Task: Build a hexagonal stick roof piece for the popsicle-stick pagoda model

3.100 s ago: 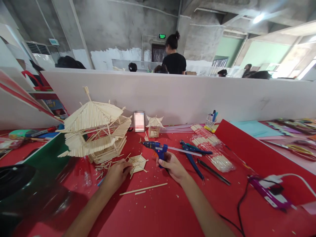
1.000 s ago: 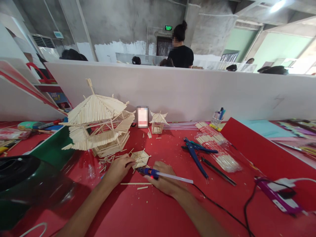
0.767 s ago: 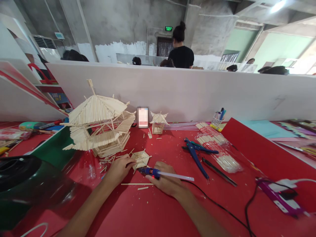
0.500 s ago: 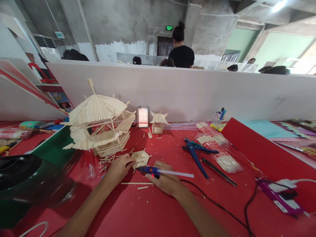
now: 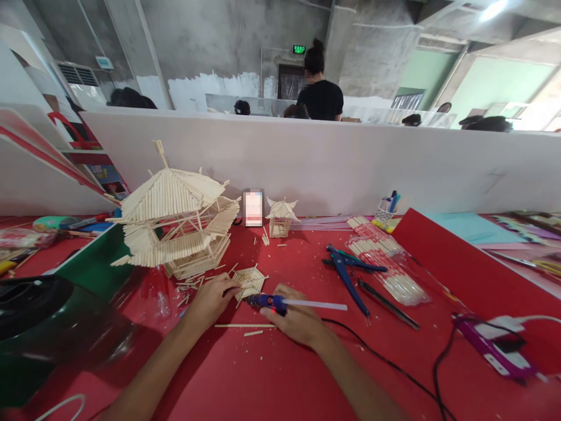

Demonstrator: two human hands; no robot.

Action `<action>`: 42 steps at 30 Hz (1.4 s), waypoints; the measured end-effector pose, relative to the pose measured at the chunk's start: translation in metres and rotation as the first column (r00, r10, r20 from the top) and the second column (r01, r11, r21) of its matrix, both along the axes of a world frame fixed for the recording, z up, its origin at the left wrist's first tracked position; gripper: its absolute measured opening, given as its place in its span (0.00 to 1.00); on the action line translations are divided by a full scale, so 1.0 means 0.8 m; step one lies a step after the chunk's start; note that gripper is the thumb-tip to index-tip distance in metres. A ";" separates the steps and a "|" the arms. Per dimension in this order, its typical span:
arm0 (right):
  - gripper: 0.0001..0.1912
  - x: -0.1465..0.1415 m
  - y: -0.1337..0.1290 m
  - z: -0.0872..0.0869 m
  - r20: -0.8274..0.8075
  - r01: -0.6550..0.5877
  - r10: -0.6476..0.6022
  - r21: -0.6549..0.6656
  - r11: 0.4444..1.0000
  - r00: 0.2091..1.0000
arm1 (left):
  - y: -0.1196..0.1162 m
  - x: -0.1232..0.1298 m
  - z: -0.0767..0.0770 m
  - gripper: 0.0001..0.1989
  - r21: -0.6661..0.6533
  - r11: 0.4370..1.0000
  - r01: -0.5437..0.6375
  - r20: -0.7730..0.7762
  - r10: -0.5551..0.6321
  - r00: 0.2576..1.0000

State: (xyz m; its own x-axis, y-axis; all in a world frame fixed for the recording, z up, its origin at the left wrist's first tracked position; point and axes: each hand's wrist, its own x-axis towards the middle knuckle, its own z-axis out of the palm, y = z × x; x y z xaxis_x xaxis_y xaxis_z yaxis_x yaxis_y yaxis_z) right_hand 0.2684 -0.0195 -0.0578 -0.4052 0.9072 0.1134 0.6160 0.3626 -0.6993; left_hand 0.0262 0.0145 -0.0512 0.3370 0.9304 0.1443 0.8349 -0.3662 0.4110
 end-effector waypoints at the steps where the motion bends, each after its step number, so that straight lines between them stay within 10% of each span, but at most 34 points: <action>1: 0.14 0.000 0.000 0.000 0.005 0.009 -0.009 -0.002 1.000 1.000 | 0.000 0.000 0.000 0.10 0.000 1.000 -0.001 0.000 0.001 1.000; 42: 0.21 0.041 0.004 0.012 0.135 0.152 -0.148 -0.021 0.988 0.980 | -0.001 0.000 0.003 0.10 -0.033 0.999 0.004 0.036 -0.003 0.999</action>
